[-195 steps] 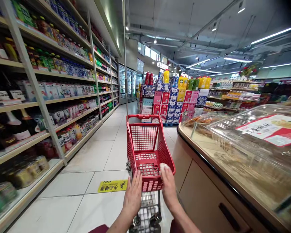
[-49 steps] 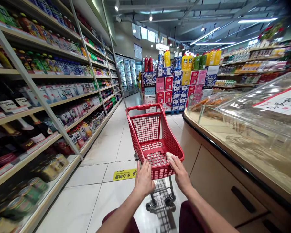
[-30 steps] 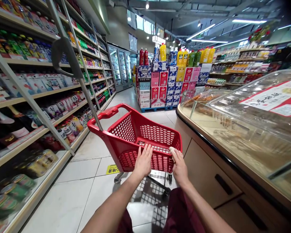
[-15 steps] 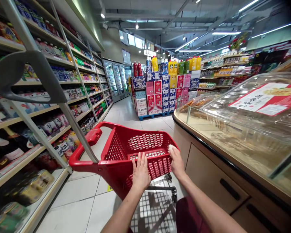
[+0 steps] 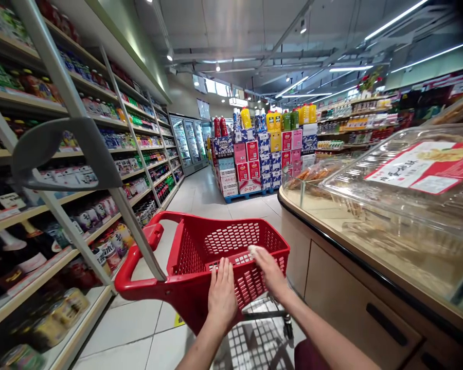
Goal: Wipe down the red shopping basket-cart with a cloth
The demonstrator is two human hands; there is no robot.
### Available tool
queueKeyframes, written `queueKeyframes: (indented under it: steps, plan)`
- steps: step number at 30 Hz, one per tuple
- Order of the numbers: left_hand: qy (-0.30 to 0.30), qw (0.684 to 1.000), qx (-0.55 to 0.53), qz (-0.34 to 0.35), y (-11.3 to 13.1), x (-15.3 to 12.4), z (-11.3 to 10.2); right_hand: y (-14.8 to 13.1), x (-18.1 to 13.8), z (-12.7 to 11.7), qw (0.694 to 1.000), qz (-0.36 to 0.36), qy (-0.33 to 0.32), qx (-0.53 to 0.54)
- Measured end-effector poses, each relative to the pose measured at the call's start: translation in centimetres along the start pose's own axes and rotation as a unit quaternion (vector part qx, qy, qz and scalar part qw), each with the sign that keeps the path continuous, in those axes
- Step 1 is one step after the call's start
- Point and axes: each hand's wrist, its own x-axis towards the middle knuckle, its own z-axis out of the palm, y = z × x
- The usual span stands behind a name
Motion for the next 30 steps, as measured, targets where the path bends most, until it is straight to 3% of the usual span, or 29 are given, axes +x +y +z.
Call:
queueKeyframes:
  steps: [2, 4, 7, 9, 13, 15, 19, 24, 28, 30]
  plan:
    - [0.001, 1.000, 0.003, -0.011, -0.2, -0.2, -0.1, -0.2, 0.2, 0.1, 0.997, 0.051, 0.049, -0.016]
    - [0.006, 1.000, 0.009, -0.030, -0.4, -0.4, -0.3, -0.9, 0.3, 0.6, 0.996, 0.056, 0.068, -0.029]
    - [0.005, 1.000, 0.010, -0.020, -1.1, -0.7, -0.8, -2.3, 0.1, 2.0, 0.999, -0.033, -0.009, -0.014]
    - [0.006, 1.000, 0.008, -0.004, -2.0, -1.0, -1.2, -2.5, -0.1, 2.4, 0.998, -0.054, -0.031, -0.014]
    - [0.043, 0.996, 0.006, -0.075, -3.4, -2.2, -1.5, -2.9, 0.0, 2.8, 0.997, 0.021, 0.061, -0.036]
    - [0.066, 0.993, -0.003, -0.096, -3.4, -2.8, -1.3, -4.6, 0.0, 3.3, 0.999, 0.004, 0.038, -0.010]
    - [0.085, 0.995, -0.026, -0.047, -4.6, -4.0, -1.9, -8.3, -0.2, 4.2, 0.994, -0.065, -0.061, 0.057]
    - [0.124, 0.985, -0.017, -0.121, -9.1, -5.5, -4.1, -11.9, 1.1, 6.0, 0.997, -0.019, 0.010, 0.079]
    - [0.139, 0.982, -0.025, -0.128, -10.9, -5.6, -4.1, -16.7, 2.7, 7.9, 0.986, -0.086, -0.049, 0.135]
    - [0.170, 0.977, -0.027, -0.124, -11.2, -5.4, -3.7, -16.9, 2.7, 7.7, 0.983, -0.111, -0.067, 0.133]
